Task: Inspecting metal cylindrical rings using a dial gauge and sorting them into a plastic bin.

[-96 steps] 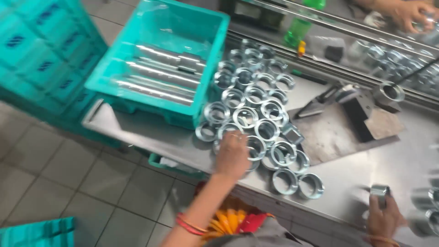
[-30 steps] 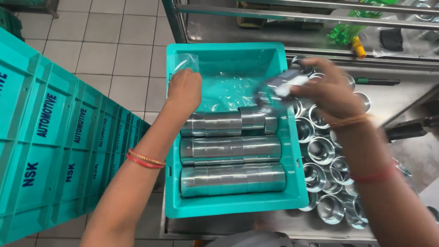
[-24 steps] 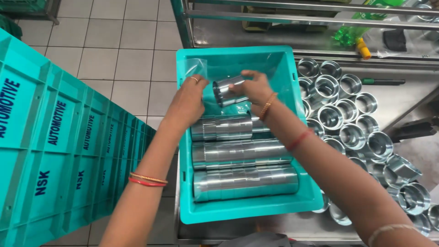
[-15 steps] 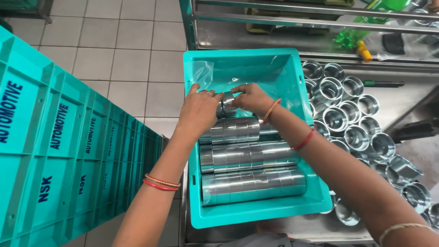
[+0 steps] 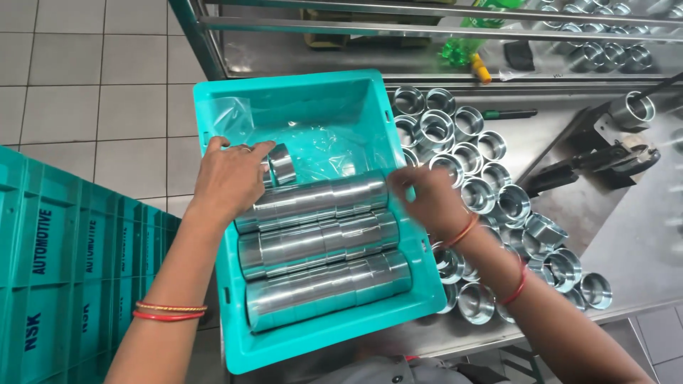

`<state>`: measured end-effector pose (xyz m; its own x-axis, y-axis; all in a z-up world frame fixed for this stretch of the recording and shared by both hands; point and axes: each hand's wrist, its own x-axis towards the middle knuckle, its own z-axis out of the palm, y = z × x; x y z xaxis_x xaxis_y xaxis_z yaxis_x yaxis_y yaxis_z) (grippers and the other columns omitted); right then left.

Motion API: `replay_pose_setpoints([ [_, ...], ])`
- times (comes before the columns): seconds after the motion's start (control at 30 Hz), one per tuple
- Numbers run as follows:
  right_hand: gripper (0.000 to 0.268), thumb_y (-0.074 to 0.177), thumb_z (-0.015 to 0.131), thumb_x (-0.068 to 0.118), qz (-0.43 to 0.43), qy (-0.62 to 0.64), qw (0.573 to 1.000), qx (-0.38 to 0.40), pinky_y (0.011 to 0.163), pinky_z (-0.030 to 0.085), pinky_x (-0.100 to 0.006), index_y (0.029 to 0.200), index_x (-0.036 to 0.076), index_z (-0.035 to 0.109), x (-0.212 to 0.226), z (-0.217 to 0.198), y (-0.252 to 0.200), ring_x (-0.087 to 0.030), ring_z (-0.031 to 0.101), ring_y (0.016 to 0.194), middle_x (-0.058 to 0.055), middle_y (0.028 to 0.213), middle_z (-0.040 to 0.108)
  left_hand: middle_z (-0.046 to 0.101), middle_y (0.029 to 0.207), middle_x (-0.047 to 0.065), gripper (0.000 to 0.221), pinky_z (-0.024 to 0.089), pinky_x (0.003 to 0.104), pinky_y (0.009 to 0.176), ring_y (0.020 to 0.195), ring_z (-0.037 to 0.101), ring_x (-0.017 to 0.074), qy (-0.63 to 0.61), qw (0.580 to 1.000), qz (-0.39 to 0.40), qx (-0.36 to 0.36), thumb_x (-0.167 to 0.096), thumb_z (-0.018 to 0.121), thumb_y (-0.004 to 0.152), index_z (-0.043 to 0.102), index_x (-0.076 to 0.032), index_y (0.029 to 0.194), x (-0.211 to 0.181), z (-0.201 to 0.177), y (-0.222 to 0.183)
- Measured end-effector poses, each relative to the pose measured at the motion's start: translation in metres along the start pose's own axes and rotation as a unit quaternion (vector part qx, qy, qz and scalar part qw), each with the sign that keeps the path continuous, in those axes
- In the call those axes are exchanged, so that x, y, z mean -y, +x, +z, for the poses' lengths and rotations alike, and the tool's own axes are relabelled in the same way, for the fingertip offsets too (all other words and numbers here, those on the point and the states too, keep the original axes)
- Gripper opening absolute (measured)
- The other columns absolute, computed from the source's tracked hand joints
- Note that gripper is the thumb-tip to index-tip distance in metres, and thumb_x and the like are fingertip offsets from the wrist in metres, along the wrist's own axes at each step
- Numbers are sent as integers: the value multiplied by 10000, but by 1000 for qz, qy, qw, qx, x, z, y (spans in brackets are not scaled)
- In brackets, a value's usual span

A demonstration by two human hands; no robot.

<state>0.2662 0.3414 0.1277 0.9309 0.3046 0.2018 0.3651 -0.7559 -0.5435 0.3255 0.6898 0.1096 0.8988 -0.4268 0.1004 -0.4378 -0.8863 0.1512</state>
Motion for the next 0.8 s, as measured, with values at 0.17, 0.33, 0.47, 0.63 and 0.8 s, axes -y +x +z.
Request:
replay_pose_setpoints([
  [0.17,273,830,818,68,54,-63,991,-102,767,608,-349,1082,35,719,-113,-17,39,-279,764,936,-151,1014,752,758,1094,77,384,426,467,933,973,683,282,21,999,-26,0,-426,654,942,704,-153,1208,-24,-9,9],
  [0.33,675,659,875,114,94,-227,969,14,730,502,-546,1229,56,518,-163,15,80,-396,701,797,-151,790,726,745,1133,68,557,432,456,952,1082,658,268,73,992,-73,78,-570,651,912,656,-133,1257,-28,-7,13],
  [0.47,619,692,769,26,74,-189,979,-11,693,516,-523,1243,86,492,-143,-25,69,-406,689,800,-153,802,704,723,1216,68,549,436,474,906,1062,666,265,99,994,-46,17,-509,666,875,625,-138,1277,-12,20,13],
  [0.63,572,759,704,52,137,-229,963,47,675,497,-547,1281,152,493,-89,-44,15,-424,678,725,-160,727,690,722,1179,83,517,437,465,906,1068,674,265,41,996,-65,53,-375,735,852,591,-138,1287,-20,1,16],
  [0.8,594,818,709,119,203,-198,959,17,680,505,-556,1356,158,462,-61,-29,-3,-431,690,771,-156,785,721,756,947,105,512,433,465,945,1011,694,276,-7,989,-106,106,-397,774,840,609,-141,1252,-20,-1,24],
])
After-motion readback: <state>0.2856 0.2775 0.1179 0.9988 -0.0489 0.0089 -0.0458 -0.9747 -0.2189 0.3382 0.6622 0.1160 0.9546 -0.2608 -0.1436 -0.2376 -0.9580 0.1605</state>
